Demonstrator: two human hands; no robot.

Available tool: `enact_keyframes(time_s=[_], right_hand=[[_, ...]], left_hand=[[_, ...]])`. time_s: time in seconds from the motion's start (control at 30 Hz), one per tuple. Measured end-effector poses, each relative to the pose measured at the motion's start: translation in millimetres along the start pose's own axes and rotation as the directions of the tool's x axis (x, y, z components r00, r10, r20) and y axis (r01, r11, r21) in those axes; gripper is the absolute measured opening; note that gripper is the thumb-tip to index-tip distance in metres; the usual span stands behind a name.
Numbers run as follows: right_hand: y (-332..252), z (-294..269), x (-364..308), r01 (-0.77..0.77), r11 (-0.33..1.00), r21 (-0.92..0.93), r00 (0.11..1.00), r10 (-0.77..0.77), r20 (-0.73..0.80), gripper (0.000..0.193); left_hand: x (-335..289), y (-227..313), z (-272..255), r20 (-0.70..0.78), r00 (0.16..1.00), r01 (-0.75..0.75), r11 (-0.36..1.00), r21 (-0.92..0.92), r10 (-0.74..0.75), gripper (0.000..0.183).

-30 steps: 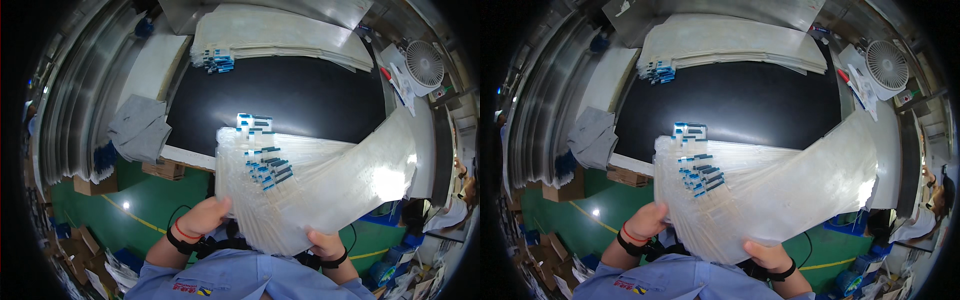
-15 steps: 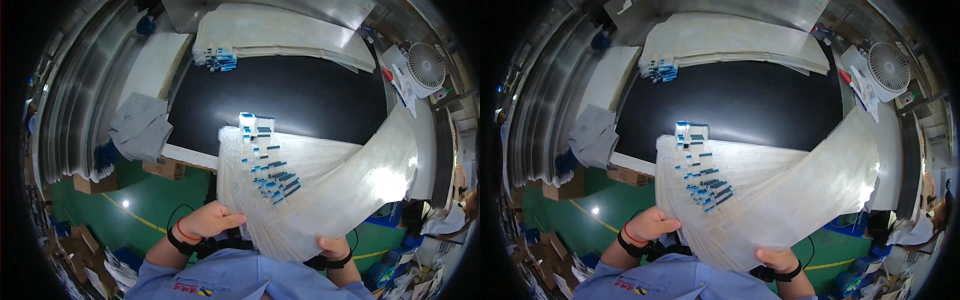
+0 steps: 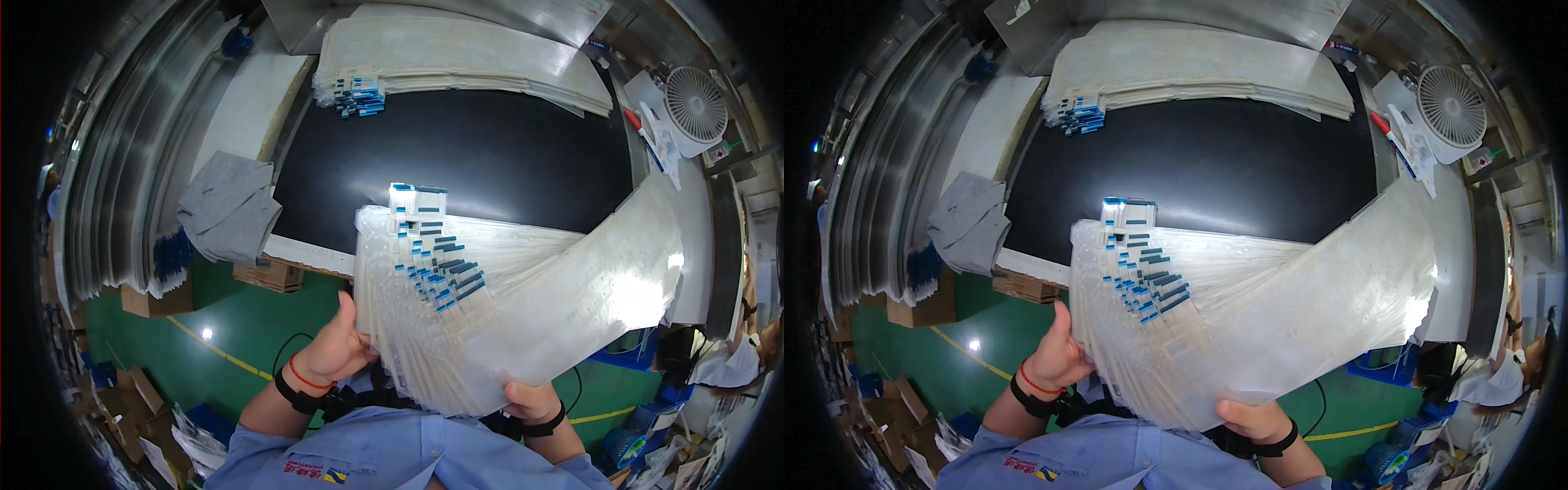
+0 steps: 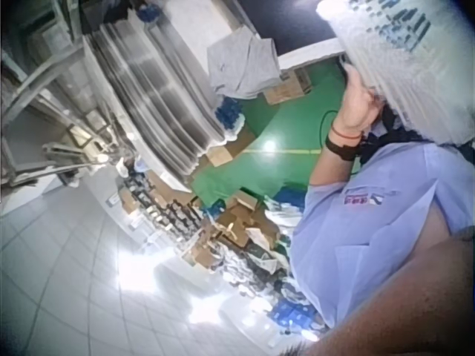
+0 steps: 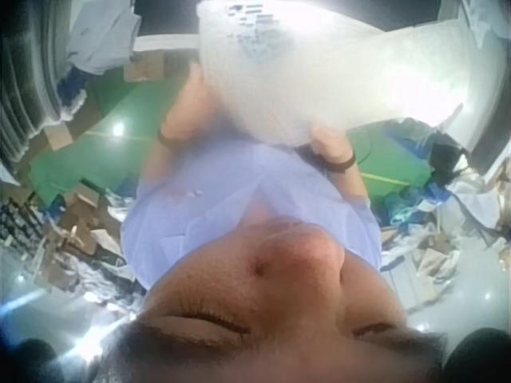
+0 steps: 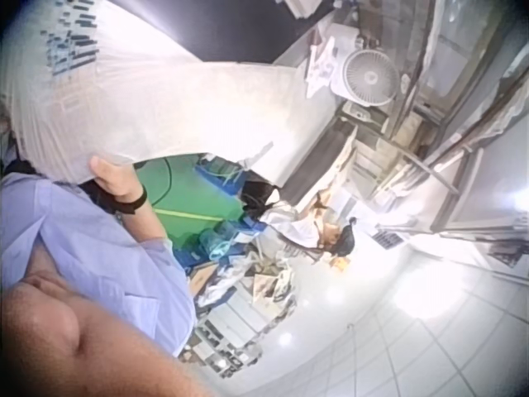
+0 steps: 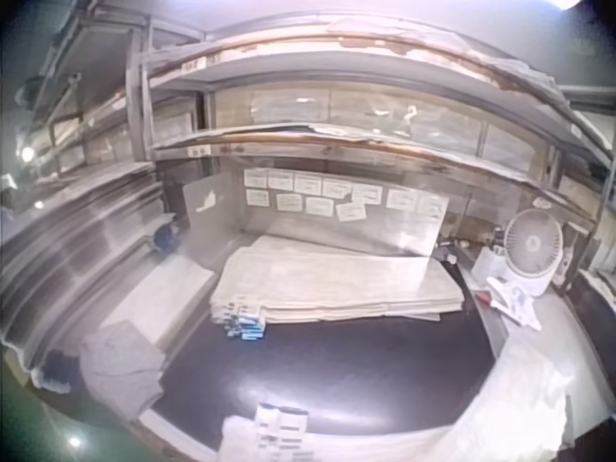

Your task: The recorder is sorting and inspecting clear plastic electronic membrane components at a factory workbench.

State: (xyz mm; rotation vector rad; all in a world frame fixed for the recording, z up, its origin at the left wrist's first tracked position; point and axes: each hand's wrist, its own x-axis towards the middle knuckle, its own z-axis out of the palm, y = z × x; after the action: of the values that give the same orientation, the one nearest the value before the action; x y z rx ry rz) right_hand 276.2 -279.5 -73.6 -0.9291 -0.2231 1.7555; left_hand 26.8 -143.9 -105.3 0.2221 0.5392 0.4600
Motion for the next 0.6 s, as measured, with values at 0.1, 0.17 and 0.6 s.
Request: enact_keyframes(time_s=[0.1,0.17,0.6], right_hand=[[3,-22,-6,0.118,0.988,-0.099,0.993,-0.118,0.008,0.084],[-2,-35,-17,0.101,0.975,-0.2,0.995,-0.095,0.042,0.084],[7,-11,-6,0.12,0.986,-0.116,0.982,-0.135,-0.133,0.082]], left_hand=[[0,-1,-10,0.029,0.997,-0.078,0.98,0.186,0.074,0.06],[-7,-1,-30,0.012,1.0,0.01,0.909,0.417,-0.017,0.06],[-7,-5,-13,0.133,0.989,0.0,0.883,0.468,-0.07,0.046]])
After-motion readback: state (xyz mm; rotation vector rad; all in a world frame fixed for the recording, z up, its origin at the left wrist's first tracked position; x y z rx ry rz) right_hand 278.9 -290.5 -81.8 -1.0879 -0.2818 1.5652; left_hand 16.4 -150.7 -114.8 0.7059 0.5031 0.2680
